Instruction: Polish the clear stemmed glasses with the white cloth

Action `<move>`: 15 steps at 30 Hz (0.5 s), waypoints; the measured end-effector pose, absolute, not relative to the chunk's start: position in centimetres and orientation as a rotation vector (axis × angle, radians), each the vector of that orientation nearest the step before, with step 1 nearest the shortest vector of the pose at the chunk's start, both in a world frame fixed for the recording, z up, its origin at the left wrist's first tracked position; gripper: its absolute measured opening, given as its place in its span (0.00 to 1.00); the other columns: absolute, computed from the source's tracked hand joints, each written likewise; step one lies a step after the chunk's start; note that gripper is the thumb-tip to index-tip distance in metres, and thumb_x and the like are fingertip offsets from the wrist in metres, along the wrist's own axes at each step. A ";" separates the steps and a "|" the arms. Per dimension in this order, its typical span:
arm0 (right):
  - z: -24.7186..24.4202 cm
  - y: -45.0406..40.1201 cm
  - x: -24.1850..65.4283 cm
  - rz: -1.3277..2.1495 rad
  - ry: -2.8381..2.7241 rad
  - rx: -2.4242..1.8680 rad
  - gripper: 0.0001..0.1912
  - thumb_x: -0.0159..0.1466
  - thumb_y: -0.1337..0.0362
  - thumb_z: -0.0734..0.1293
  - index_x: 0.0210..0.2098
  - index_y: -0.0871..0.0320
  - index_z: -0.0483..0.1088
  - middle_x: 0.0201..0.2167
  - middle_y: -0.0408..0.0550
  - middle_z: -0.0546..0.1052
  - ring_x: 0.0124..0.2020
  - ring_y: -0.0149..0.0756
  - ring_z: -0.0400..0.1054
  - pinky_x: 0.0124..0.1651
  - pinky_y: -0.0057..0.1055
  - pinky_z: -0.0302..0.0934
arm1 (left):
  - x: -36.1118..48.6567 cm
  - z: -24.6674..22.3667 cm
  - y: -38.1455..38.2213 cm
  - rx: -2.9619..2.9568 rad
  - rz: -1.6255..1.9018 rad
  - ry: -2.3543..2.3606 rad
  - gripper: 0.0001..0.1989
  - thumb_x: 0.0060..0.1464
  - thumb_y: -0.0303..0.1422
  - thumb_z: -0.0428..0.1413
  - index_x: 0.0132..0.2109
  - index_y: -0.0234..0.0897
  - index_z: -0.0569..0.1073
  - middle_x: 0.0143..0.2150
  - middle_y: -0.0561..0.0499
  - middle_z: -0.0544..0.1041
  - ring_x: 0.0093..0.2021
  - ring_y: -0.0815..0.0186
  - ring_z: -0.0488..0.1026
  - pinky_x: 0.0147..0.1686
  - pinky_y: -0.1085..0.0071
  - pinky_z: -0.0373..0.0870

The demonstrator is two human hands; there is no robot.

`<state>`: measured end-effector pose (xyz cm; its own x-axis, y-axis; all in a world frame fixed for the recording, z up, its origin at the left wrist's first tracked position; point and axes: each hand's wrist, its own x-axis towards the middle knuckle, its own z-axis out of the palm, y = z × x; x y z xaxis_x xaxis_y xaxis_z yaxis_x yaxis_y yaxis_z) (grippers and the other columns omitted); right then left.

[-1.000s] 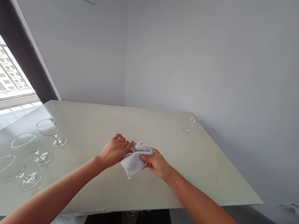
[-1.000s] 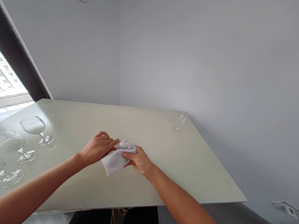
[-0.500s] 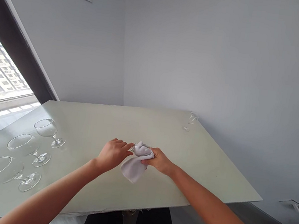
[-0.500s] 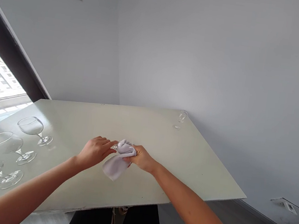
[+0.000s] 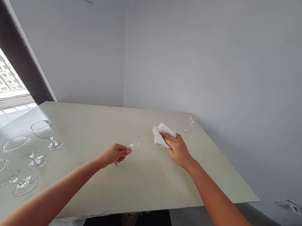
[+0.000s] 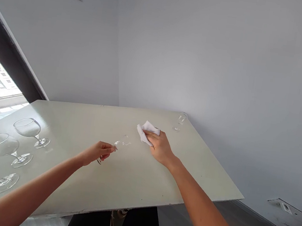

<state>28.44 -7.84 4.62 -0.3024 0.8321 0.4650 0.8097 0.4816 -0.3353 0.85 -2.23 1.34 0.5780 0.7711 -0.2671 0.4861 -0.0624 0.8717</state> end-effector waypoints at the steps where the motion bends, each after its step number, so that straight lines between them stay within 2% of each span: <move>1: 4.7 -8.3 27.6 -0.001 -2.192 -1.307 0.20 0.59 0.68 0.59 0.50 0.53 0.67 0.53 0.46 0.67 0.58 0.48 0.52 0.55 0.48 0.47 | 1.1 1.3 -2.3 1.765 0.311 1.117 0.19 0.49 0.45 0.48 0.22 0.35 0.63 0.19 0.55 0.61 0.21 0.72 0.58 0.22 0.74 0.55; 3: 4.3 -9.0 25.2 -0.026 -2.350 -1.153 0.20 0.59 0.61 0.62 0.51 0.55 0.66 0.56 0.49 0.64 0.61 0.51 0.45 0.59 0.51 0.39 | 1.9 1.3 -2.7 1.903 0.275 1.203 0.15 0.49 0.41 0.48 0.22 0.36 0.63 0.19 0.55 0.62 0.20 0.72 0.58 0.21 0.75 0.52; 5: 3.6 -9.3 22.8 0.018 -2.417 -1.057 0.21 0.61 0.58 0.60 0.53 0.56 0.64 0.56 0.50 0.64 0.60 0.50 0.47 0.60 0.51 0.37 | 2.8 1.4 -3.3 2.104 0.294 1.235 0.10 0.47 0.35 0.49 0.21 0.36 0.64 0.19 0.55 0.63 0.19 0.72 0.57 0.20 0.75 0.50; 7: 3.0 -8.8 21.4 0.090 -2.344 -1.067 0.19 0.62 0.61 0.58 0.52 0.55 0.65 0.53 0.49 0.67 0.56 0.47 0.53 0.59 0.49 0.40 | 3.4 1.5 -3.9 2.305 0.351 1.259 0.12 0.48 0.33 0.48 0.20 0.36 0.64 0.18 0.54 0.63 0.20 0.71 0.57 0.21 0.74 0.48; 9: 2.7 -7.7 21.3 0.222 -2.160 -1.153 0.16 0.62 0.61 0.57 0.46 0.54 0.69 0.48 0.49 0.71 0.51 0.46 0.59 0.56 0.46 0.47 | 3.6 1.6 -4.3 2.463 0.437 1.262 0.14 0.52 0.35 0.45 0.22 0.37 0.66 0.18 0.53 0.64 0.20 0.70 0.59 0.22 0.73 0.48; 11: 2.9 -6.3 22.1 0.486 -1.941 -1.229 0.15 0.62 0.58 0.57 0.36 0.55 0.73 0.40 0.49 0.75 0.43 0.44 0.65 0.48 0.42 0.55 | 3.6 1.6 -4.6 2.546 0.528 1.223 0.14 0.55 0.37 0.44 0.29 0.39 0.71 0.21 0.52 0.68 0.22 0.68 0.62 0.23 0.73 0.51; 13: 3.1 -5.0 23.2 0.893 -1.686 -1.250 0.19 0.61 0.53 0.57 0.27 0.59 0.72 0.29 0.50 0.75 0.34 0.41 0.67 0.39 0.37 0.60 | 3.5 1.6 -4.8 2.517 0.601 1.192 0.13 0.55 0.37 0.44 0.37 0.41 0.72 0.23 0.53 0.70 0.25 0.68 0.65 0.25 0.73 0.54; 15: 3.2 -4.1 23.9 1.273 -1.350 -1.174 0.21 0.59 0.49 0.58 0.25 0.61 0.70 0.22 0.49 0.73 0.27 0.39 0.68 0.32 0.35 0.61 | 3.8 1.5 -4.9 2.371 0.628 1.225 0.13 0.54 0.39 0.45 0.41 0.43 0.71 0.23 0.54 0.70 0.25 0.68 0.65 0.26 0.74 0.56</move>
<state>23.87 -4.13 3.18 -0.1317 0.9913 0.0073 0.0510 0.0141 -0.9986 3.77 -4.90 1.51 0.5157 0.8314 0.2068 0.6531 -0.5377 0.5333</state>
